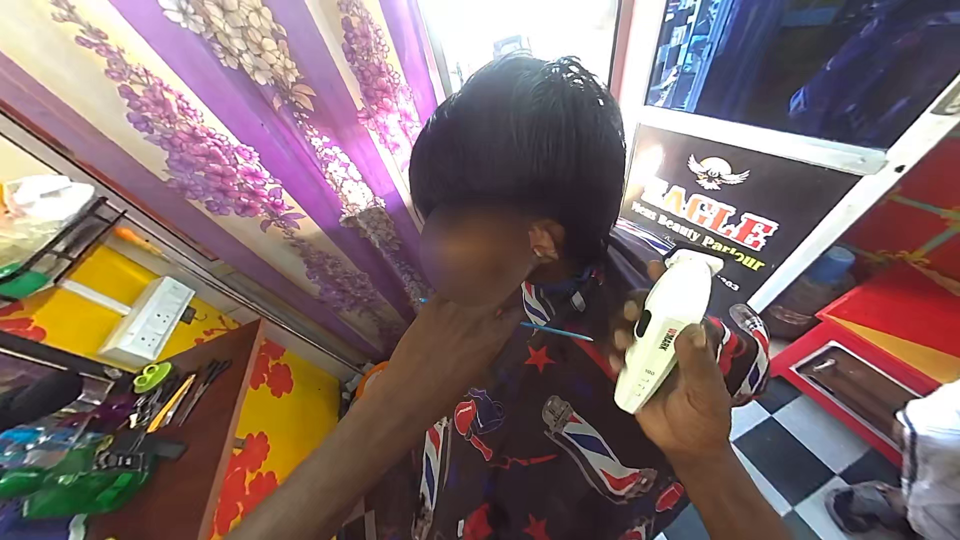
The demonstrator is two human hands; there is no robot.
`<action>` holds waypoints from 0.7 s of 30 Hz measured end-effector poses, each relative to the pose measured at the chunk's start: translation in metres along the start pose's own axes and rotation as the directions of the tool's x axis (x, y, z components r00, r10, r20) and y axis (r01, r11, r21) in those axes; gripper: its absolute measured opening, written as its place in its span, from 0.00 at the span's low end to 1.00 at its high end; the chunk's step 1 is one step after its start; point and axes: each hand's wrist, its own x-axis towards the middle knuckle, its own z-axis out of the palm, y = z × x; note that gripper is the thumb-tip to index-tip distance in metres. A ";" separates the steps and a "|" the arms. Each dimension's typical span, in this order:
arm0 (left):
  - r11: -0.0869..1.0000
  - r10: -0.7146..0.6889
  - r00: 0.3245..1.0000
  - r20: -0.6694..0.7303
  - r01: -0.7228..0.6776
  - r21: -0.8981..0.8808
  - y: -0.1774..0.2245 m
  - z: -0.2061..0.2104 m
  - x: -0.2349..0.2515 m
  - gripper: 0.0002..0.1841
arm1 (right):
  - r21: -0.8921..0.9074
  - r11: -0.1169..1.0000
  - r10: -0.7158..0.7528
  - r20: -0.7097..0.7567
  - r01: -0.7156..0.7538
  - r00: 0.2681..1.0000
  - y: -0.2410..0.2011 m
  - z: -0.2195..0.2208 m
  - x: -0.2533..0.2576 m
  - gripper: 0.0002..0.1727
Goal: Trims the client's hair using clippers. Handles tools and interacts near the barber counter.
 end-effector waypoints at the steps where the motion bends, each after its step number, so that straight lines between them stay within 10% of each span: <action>1: 0.999 0.033 0.999 -0.024 -0.033 -0.016 -0.005 -0.002 -0.002 0.17 | 0.099 0.992 0.076 -0.023 -0.073 0.997 -0.002 -0.001 -0.005 0.33; 8: 0.989 -0.142 0.805 -0.575 0.100 -0.105 -0.045 -0.032 -0.030 0.12 | -0.181 0.966 0.187 -0.009 -0.186 0.982 -0.019 -0.028 -0.023 0.30; 21: 0.972 -0.060 0.957 -0.285 0.121 0.201 0.005 -0.073 0.044 0.18 | -0.239 0.936 0.274 0.030 -0.259 0.961 -0.012 -0.034 -0.041 0.32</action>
